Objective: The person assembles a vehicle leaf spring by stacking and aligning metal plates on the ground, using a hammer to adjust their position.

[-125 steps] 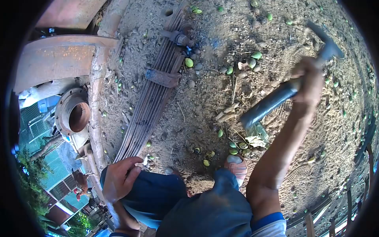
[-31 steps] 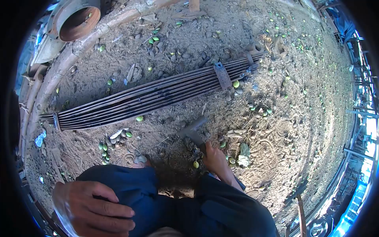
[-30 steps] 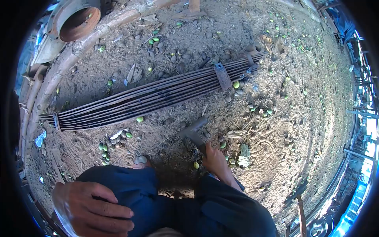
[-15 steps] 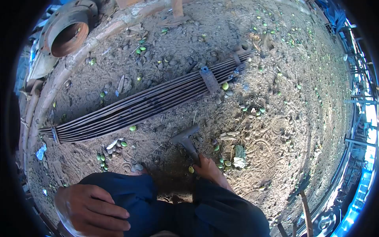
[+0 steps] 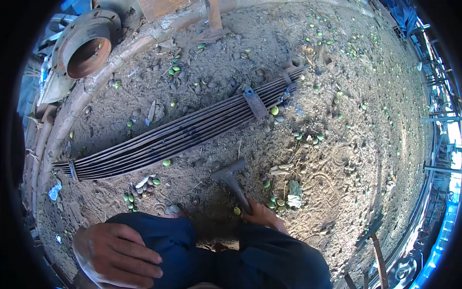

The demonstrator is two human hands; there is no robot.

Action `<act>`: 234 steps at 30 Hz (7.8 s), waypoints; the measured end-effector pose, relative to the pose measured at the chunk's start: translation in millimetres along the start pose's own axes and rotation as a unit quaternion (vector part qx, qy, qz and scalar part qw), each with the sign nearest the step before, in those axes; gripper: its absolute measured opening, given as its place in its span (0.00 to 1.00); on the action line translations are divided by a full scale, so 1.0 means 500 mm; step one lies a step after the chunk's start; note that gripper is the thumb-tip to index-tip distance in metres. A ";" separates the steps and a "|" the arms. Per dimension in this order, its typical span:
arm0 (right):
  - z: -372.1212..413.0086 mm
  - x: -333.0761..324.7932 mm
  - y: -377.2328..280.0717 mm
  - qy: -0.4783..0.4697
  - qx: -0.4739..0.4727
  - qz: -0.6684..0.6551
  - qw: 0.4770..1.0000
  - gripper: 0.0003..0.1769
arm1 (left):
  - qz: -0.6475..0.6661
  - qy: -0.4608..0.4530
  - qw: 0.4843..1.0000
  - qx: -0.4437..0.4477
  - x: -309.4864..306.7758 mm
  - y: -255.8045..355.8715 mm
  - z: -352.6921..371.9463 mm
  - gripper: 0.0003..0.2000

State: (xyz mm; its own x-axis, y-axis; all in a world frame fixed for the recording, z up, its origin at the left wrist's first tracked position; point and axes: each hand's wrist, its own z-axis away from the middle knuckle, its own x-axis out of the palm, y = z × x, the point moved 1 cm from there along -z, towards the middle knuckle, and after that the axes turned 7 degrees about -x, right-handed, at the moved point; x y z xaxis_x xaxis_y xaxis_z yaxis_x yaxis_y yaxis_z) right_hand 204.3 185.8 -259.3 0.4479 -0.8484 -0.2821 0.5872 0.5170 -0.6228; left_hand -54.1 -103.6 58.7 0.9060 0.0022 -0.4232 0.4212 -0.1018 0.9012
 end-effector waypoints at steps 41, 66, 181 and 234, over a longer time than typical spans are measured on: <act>-0.004 0.080 0.020 0.174 0.135 0.123 0.968 0.29 | -0.032 -0.004 0.999 0.037 0.036 0.020 0.039 0.10; 0.014 0.075 0.014 0.185 0.087 0.070 0.976 0.25 | -0.021 0.000 1.000 0.021 0.006 0.031 -0.022 0.03; 0.032 0.055 0.005 0.178 0.061 0.002 0.982 0.22 | -0.030 -0.053 0.998 0.020 0.012 0.030 -0.070 0.11; 0.012 0.073 0.015 0.202 0.081 0.056 0.974 0.26 | -0.054 -0.061 0.995 -0.055 0.023 0.030 -0.009 0.08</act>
State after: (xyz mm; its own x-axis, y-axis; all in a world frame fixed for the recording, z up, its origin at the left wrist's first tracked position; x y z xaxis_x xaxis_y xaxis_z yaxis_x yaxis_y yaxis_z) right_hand 229.2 159.5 -270.1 0.2323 -0.7434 -0.6272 0.6636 0.5926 -0.4566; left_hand -37.3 -100.8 68.0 0.8460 -0.1149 -0.5206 0.5242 0.0015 0.8516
